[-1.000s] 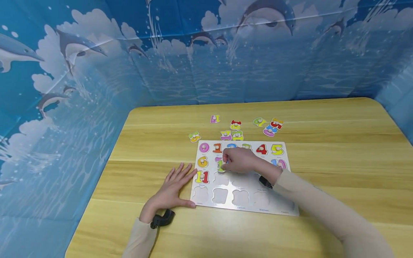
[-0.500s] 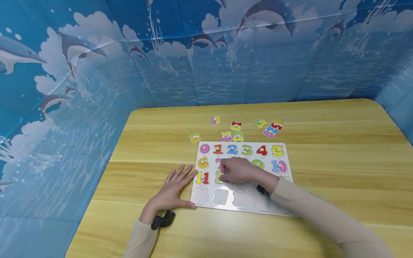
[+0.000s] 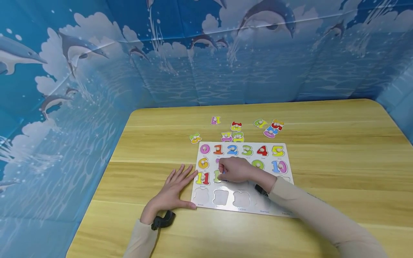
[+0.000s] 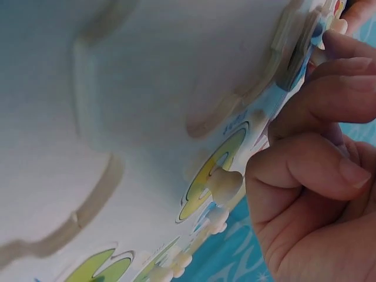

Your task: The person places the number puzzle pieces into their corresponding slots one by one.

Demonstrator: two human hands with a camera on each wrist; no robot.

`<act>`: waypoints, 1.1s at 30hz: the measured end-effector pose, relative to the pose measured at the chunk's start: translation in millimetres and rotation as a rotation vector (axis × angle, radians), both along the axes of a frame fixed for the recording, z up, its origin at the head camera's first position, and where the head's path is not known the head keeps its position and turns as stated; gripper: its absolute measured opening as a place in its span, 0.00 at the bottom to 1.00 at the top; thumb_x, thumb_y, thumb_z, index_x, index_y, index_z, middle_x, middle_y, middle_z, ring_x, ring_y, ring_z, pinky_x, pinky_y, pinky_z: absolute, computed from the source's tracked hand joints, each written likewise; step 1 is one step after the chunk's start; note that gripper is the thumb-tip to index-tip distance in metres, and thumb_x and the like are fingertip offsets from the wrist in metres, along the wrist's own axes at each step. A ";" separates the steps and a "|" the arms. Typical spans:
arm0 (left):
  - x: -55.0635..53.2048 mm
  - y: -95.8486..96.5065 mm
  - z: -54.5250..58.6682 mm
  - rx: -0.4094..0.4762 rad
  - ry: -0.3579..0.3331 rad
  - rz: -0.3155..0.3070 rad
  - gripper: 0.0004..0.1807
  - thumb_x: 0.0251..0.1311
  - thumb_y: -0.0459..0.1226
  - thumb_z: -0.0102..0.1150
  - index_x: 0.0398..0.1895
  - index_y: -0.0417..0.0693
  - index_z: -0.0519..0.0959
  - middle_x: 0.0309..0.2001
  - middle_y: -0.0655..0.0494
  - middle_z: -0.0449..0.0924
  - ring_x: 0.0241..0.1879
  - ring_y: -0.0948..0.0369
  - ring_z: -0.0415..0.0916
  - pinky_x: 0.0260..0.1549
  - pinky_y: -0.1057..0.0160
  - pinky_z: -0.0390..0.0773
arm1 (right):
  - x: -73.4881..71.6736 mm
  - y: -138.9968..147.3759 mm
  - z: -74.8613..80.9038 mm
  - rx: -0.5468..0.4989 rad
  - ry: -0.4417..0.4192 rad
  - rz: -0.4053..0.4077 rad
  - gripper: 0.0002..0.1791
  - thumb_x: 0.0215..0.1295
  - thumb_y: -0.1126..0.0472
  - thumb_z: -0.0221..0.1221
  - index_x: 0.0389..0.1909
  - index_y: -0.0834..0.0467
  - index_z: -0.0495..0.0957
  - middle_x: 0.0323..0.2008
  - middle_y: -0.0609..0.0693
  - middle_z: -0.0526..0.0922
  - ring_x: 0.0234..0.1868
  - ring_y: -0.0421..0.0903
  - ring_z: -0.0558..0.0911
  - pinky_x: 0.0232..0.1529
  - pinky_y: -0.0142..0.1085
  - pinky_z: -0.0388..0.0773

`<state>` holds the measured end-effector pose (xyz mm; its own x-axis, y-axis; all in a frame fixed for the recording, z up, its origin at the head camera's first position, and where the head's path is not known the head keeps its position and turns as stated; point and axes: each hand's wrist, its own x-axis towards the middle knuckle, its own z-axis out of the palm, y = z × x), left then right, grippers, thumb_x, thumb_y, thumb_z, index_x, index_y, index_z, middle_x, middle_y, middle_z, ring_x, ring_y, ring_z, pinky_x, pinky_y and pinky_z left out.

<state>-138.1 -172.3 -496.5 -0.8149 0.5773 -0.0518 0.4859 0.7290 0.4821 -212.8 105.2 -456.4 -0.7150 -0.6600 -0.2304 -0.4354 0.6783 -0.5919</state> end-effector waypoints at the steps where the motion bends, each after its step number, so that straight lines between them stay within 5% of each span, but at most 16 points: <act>1: -0.1 0.0 -0.3 0.004 0.003 -0.002 0.59 0.42 0.63 0.67 0.76 0.57 0.49 0.75 0.54 0.38 0.73 0.51 0.27 0.67 0.47 0.29 | 0.0 0.4 0.2 0.004 0.000 0.001 0.11 0.60 0.54 0.64 0.28 0.51 0.71 0.18 0.42 0.69 0.20 0.39 0.67 0.22 0.32 0.59; 21: -2.1 -0.9 4.9 -0.002 0.001 -0.007 0.59 0.42 0.64 0.67 0.76 0.56 0.49 0.75 0.54 0.38 0.73 0.51 0.28 0.67 0.48 0.29 | -1.4 -0.6 1.6 0.006 -0.013 -0.019 0.12 0.60 0.53 0.64 0.29 0.52 0.71 0.18 0.43 0.69 0.20 0.40 0.68 0.23 0.33 0.60; 33: -0.7 -1.5 4.3 0.008 -0.010 -0.004 0.59 0.42 0.64 0.67 0.76 0.57 0.49 0.75 0.55 0.38 0.73 0.51 0.27 0.67 0.49 0.28 | 3.1 -1.1 1.5 0.022 -0.132 -0.005 0.11 0.61 0.54 0.64 0.29 0.50 0.71 0.18 0.44 0.68 0.21 0.41 0.68 0.24 0.33 0.59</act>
